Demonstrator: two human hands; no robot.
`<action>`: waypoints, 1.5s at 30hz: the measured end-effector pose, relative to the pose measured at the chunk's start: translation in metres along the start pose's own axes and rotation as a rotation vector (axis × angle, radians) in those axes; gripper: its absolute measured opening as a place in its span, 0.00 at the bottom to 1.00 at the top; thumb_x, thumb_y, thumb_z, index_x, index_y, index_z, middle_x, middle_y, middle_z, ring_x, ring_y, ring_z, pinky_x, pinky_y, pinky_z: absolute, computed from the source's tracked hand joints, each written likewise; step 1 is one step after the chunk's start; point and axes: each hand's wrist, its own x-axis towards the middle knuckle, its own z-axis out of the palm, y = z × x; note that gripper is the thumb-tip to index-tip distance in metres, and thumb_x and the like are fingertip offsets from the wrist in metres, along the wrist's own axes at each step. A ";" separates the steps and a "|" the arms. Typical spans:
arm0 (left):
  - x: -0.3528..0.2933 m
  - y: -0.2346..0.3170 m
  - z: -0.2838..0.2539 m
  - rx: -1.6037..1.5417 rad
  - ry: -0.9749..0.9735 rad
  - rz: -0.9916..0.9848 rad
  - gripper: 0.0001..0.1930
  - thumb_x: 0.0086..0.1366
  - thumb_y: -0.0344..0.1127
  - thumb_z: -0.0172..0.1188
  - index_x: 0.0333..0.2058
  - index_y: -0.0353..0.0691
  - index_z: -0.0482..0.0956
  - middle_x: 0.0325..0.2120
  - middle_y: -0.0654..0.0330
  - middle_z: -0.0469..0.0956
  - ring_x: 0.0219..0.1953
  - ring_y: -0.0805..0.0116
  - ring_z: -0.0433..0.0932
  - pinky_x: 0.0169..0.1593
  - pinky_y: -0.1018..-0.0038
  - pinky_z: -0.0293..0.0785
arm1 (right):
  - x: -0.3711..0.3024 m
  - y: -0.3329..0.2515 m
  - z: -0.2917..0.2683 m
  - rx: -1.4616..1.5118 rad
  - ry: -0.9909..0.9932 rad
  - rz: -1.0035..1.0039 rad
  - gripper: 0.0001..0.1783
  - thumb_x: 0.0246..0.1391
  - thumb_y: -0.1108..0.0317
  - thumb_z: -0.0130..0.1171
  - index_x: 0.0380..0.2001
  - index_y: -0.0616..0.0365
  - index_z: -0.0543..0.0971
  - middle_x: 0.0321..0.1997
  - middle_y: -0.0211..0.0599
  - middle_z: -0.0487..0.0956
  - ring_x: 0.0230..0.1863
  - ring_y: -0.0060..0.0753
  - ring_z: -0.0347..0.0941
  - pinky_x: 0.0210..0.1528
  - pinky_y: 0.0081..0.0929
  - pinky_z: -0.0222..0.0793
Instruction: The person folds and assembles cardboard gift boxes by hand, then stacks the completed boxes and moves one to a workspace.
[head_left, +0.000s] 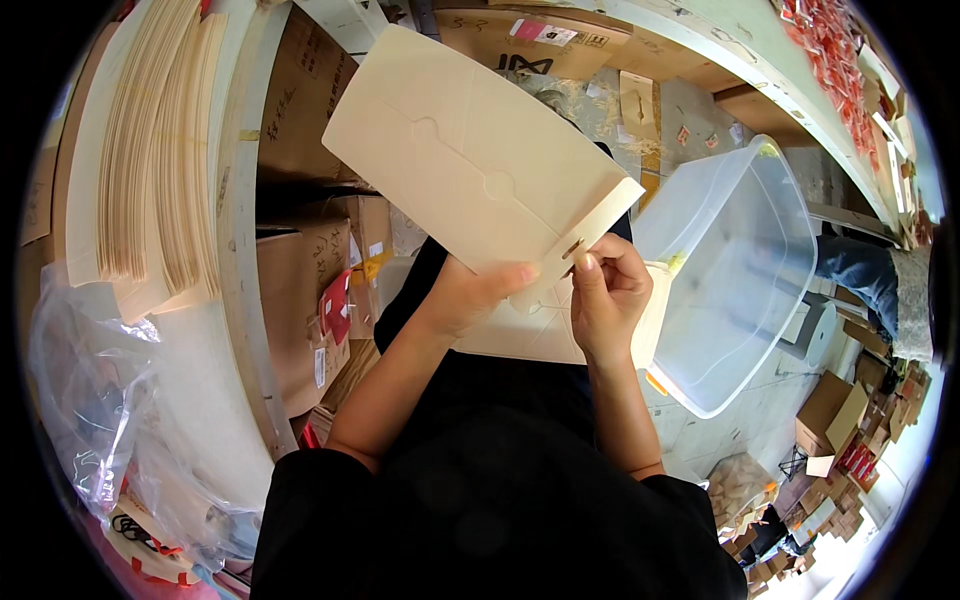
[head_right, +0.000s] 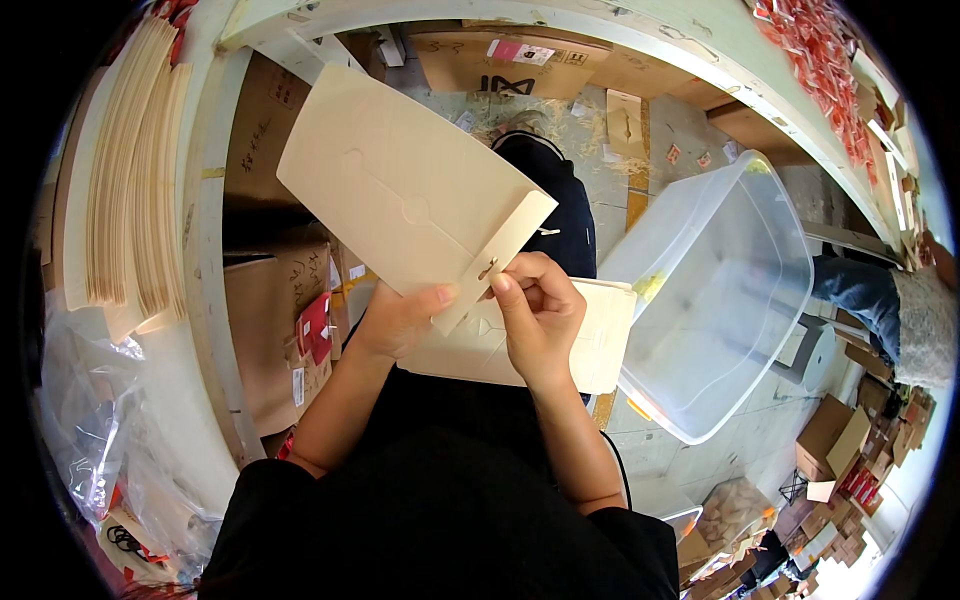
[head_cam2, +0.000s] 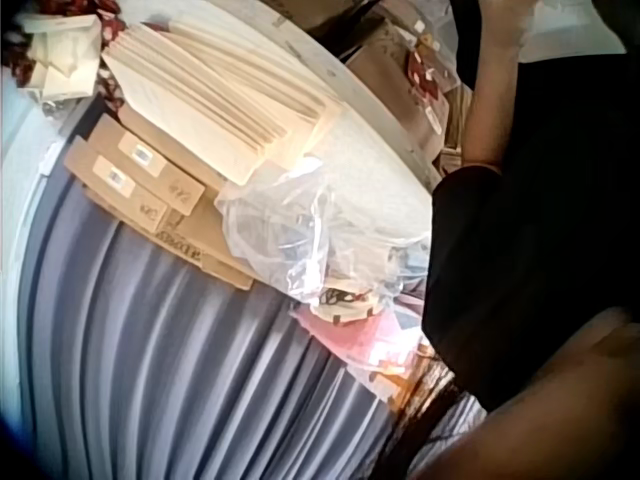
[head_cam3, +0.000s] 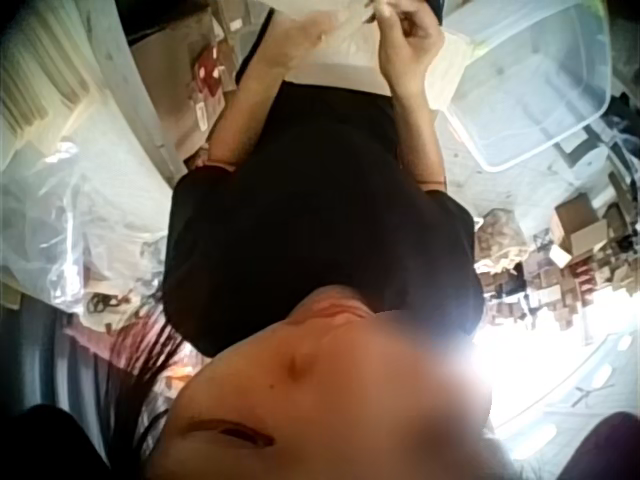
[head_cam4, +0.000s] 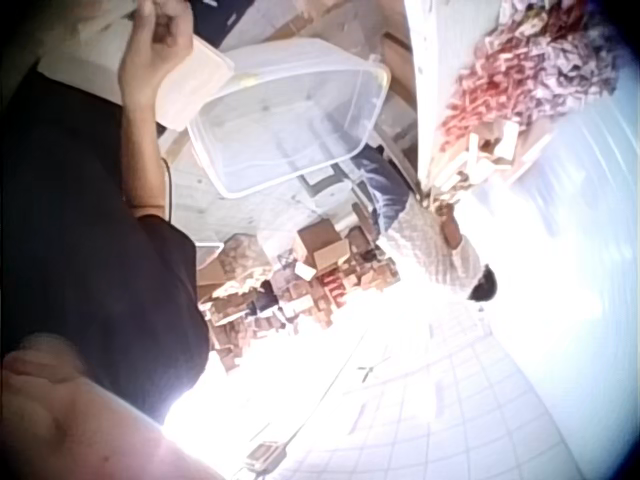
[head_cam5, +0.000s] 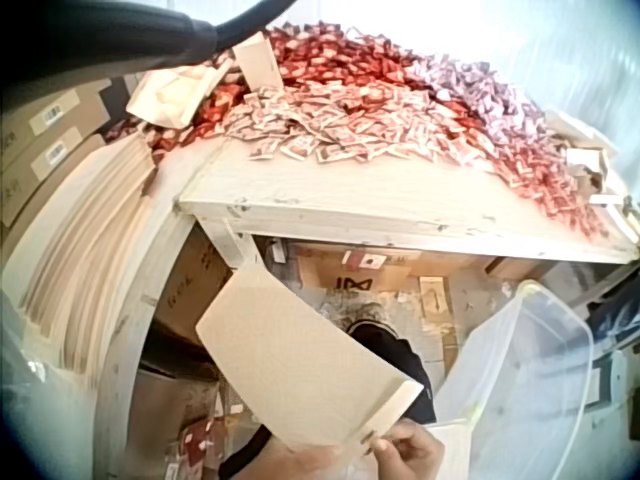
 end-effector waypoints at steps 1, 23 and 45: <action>0.001 0.002 0.002 -0.056 -0.026 -0.024 0.23 0.49 0.29 0.59 0.46 0.35 0.64 0.39 0.62 0.69 0.43 0.74 0.67 0.46 0.77 0.65 | 0.000 0.001 -0.001 0.069 0.000 -0.034 0.03 0.50 0.78 0.51 0.30 0.67 0.71 0.27 0.36 0.72 0.27 0.23 0.72 0.31 0.18 0.69; -0.022 -0.020 -0.022 0.950 -0.612 0.313 0.43 0.46 0.56 0.60 0.54 0.33 0.55 0.54 0.48 0.56 0.57 0.52 0.55 0.58 0.63 0.50 | 0.016 -0.019 -0.025 -0.260 0.347 -0.014 0.10 0.59 0.66 0.39 0.29 0.60 0.67 0.25 0.23 0.67 0.26 0.10 0.57 0.29 0.11 0.55; -0.015 0.031 -0.018 -0.123 -0.034 -0.139 0.22 0.64 0.45 0.43 0.51 0.36 0.60 0.44 0.58 0.68 0.45 0.69 0.69 0.47 0.73 0.66 | 0.016 -0.046 -0.067 -0.399 0.408 0.042 0.20 0.60 0.59 0.33 0.23 0.60 0.69 0.17 0.22 0.65 0.21 0.13 0.57 0.24 0.14 0.55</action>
